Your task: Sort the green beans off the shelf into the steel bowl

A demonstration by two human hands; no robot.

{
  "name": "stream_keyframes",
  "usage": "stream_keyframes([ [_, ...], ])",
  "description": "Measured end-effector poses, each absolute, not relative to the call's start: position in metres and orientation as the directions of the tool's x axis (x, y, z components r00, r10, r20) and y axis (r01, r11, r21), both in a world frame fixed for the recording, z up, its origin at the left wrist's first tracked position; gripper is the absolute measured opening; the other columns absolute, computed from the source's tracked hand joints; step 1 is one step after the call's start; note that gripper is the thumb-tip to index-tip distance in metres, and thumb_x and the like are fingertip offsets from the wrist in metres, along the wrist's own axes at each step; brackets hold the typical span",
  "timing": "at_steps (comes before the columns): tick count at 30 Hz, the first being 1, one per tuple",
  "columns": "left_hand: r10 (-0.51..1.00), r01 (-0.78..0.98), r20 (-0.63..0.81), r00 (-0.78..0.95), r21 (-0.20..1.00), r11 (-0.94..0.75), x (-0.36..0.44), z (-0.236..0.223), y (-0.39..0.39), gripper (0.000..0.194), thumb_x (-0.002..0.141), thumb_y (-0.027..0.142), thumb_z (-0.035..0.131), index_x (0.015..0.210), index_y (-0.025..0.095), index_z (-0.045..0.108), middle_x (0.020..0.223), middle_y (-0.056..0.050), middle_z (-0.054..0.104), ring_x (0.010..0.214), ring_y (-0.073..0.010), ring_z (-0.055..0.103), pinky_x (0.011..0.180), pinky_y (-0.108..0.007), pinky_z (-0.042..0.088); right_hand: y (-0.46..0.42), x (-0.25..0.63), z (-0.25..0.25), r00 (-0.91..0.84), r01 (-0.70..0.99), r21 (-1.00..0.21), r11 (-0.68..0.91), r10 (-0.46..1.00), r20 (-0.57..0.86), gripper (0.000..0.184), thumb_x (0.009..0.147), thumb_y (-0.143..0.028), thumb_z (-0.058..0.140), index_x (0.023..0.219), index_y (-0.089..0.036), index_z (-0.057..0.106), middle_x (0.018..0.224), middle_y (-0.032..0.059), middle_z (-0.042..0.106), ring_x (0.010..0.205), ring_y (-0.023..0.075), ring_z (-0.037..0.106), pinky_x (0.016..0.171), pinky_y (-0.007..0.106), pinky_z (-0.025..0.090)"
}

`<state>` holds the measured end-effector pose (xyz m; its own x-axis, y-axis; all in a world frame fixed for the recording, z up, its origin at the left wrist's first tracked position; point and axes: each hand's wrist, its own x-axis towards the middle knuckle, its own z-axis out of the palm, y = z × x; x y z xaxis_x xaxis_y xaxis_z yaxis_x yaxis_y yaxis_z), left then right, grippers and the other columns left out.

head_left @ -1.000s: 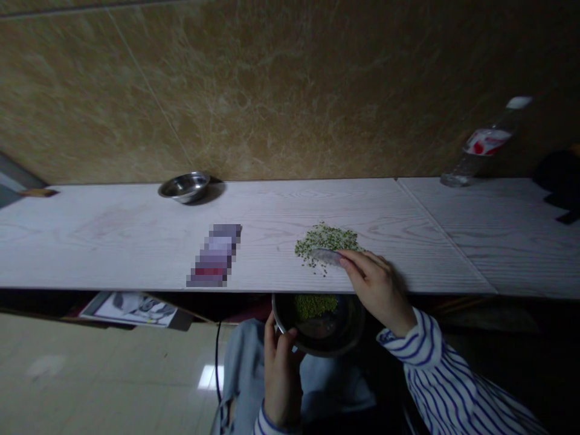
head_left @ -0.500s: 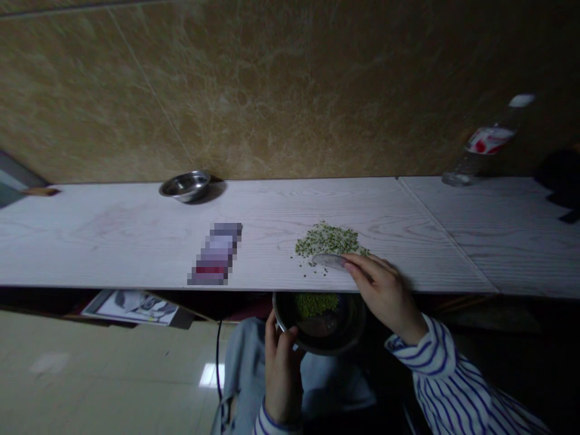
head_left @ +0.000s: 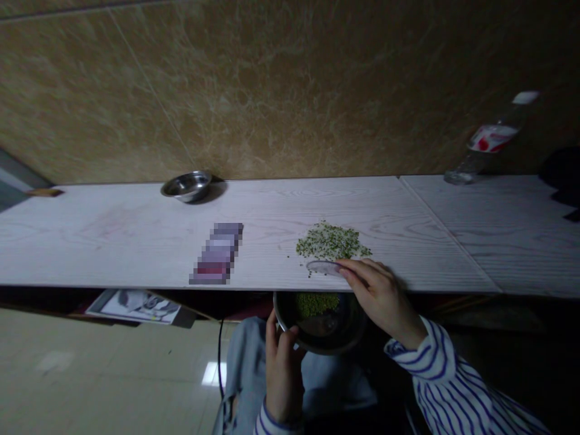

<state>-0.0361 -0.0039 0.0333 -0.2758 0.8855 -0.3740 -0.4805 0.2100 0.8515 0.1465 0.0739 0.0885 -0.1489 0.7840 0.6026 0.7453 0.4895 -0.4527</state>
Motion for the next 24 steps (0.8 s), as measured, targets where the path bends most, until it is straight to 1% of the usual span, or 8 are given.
stream_keyframes([
  [3,0.879,-0.567,-0.416,-0.234,0.793,0.224,-0.036,0.033,-0.004,0.05,0.086,0.027,0.062,0.136,0.027,0.056,0.142,-0.011,0.057,0.121,-0.027,0.06,0.08,-0.03,0.055,0.076,0.148,0.087,-0.114,0.75,-0.47,0.465,0.791,0.602,0.022,0.1,-0.025,0.055,0.11,-0.022,0.075,0.096,0.0071,0.08,0.087,0.0216,0.074,0.079,0.035,0.059],
  [6,0.88,-0.559,-0.41,-0.241,0.8,0.22,-0.037,0.033,-0.003,0.047,0.087,0.027,0.062,0.134,0.028,0.058,0.145,-0.01,0.055,0.123,-0.0268,0.058,0.079,-0.029,0.055,0.077,0.147,0.085,-0.116,0.756,-0.462,0.463,0.79,0.602,0.023,0.1,-0.024,0.054,0.11,-0.021,0.075,0.096,0.0076,0.079,0.087,0.0217,0.074,0.078,0.035,0.059],
  [12,0.889,-0.574,-0.399,-0.223,0.791,0.211,-0.037,0.029,-0.003,0.053,0.087,0.028,0.062,0.14,0.027,0.054,0.144,-0.012,0.056,0.125,-0.0299,0.057,0.079,-0.032,0.056,0.069,0.145,0.086,-0.169,0.746,-0.442,0.498,0.784,0.598,0.022,0.101,-0.023,0.055,0.11,-0.02,0.074,0.093,0.0068,0.079,0.083,0.0211,0.074,0.076,0.036,0.058],
  [15,0.887,-0.586,-0.407,-0.22,0.782,0.213,-0.036,0.03,-0.003,0.053,0.086,0.028,0.061,0.139,0.027,0.054,0.143,-0.013,0.058,0.122,-0.0298,0.06,0.078,-0.033,0.057,0.065,0.149,0.087,-0.163,0.739,-0.45,0.501,0.782,0.602,0.021,0.1,-0.023,0.055,0.11,-0.02,0.073,0.094,0.0068,0.079,0.085,0.0214,0.074,0.076,0.036,0.058],
  [19,0.878,-0.547,-0.405,-0.256,0.809,0.214,-0.036,0.031,-0.004,0.045,0.085,0.028,0.062,0.13,0.027,0.061,0.142,-0.013,0.059,0.117,-0.0299,0.063,0.076,-0.034,0.057,0.062,0.156,0.087,-0.129,0.737,-0.463,0.493,0.774,0.62,0.021,0.1,-0.022,0.056,0.112,-0.022,0.073,0.098,0.0069,0.079,0.089,0.0216,0.074,0.08,0.036,0.058],
  [22,0.874,-0.544,-0.406,-0.266,0.812,0.212,-0.035,0.031,-0.004,0.045,0.083,0.027,0.064,0.127,0.027,0.064,0.143,-0.013,0.059,0.118,-0.031,0.062,0.076,-0.035,0.058,0.059,0.16,0.086,-0.116,0.739,-0.477,0.476,0.787,0.606,0.02,0.099,-0.022,0.057,0.112,-0.022,0.073,0.098,0.0062,0.079,0.09,0.0213,0.074,0.081,0.036,0.058],
  [24,0.874,-0.558,-0.412,-0.258,0.802,0.214,-0.035,0.031,-0.004,0.044,0.083,0.027,0.064,0.127,0.027,0.064,0.143,-0.013,0.058,0.117,-0.0299,0.063,0.076,-0.034,0.057,0.057,0.164,0.084,-0.105,0.74,-0.489,0.461,0.798,0.594,0.02,0.099,-0.022,0.058,0.111,-0.022,0.073,0.097,0.0059,0.079,0.089,0.0211,0.074,0.08,0.035,0.058],
])
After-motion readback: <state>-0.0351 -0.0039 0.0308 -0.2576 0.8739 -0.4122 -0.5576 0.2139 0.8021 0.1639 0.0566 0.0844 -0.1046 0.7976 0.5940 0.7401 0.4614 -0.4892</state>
